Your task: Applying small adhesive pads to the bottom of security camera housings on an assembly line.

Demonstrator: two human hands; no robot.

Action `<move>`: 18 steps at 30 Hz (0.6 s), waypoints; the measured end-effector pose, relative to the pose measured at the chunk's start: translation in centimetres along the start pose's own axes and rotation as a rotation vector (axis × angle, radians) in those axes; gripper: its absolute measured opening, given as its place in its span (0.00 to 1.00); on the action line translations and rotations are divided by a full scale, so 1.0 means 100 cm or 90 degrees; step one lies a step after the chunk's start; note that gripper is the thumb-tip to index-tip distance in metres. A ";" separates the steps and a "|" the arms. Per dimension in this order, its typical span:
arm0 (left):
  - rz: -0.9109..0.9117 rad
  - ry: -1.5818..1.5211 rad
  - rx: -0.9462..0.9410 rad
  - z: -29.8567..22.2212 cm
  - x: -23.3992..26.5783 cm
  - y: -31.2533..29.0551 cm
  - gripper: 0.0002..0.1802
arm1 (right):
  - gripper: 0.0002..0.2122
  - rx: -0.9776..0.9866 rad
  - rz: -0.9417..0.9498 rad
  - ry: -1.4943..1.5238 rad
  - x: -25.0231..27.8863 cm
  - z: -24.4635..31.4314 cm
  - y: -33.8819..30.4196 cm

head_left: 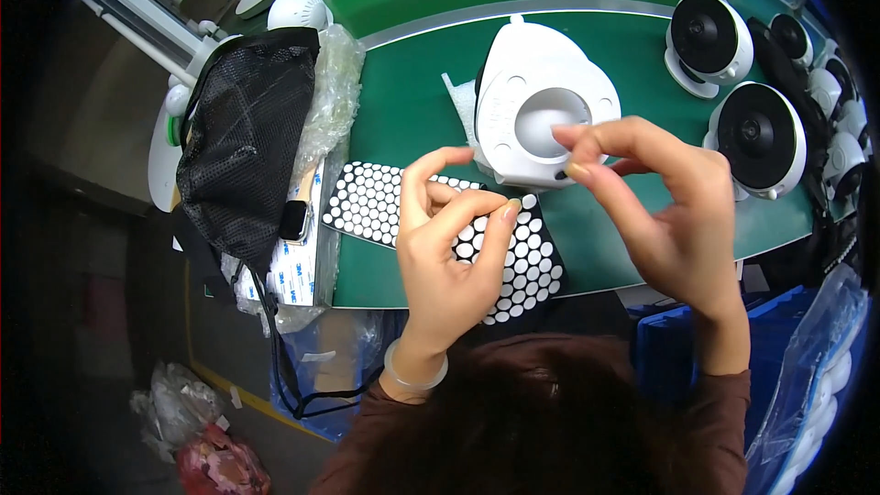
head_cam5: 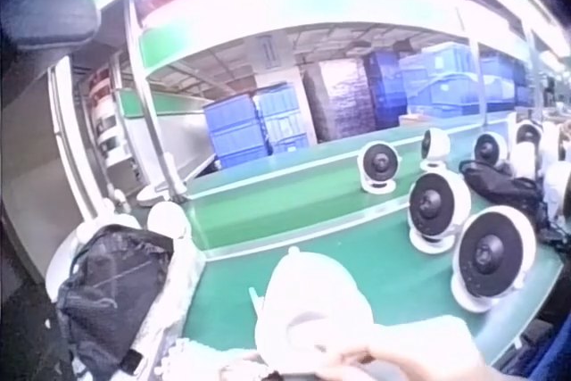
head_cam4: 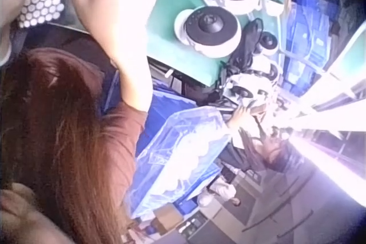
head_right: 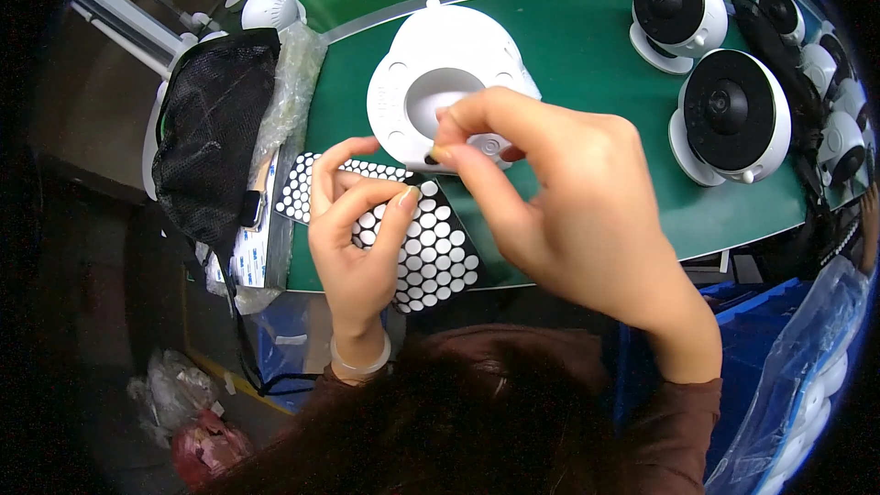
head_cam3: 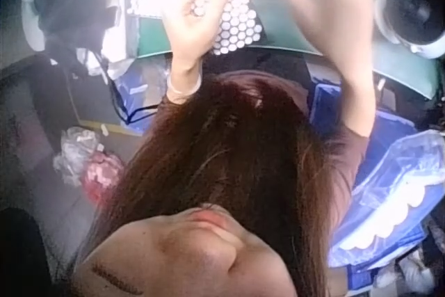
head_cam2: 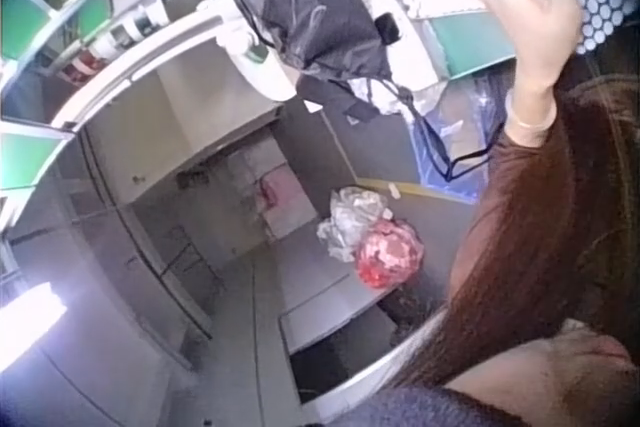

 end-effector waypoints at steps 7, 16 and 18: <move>-0.007 -0.102 0.026 0.000 -0.004 0.010 0.02 | 0.04 -0.084 -0.038 0.018 -0.030 -0.007 0.008; -0.010 -0.112 0.001 0.003 -0.004 0.009 0.02 | 0.03 -0.091 -0.084 0.008 -0.037 -0.005 0.003; -0.017 -0.109 -0.002 0.005 -0.004 0.008 0.02 | 0.03 -0.076 -0.090 0.002 -0.040 -0.006 0.002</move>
Point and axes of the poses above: each hand's wrist, its own y-axis towards the middle knuckle, its own x-axis out of the back of the hand, z = x × y, the point moved 3 cm from there along y, towards the middle knuckle, and after that the axes turned 3 degrees about -z, right-handed, at the moved point
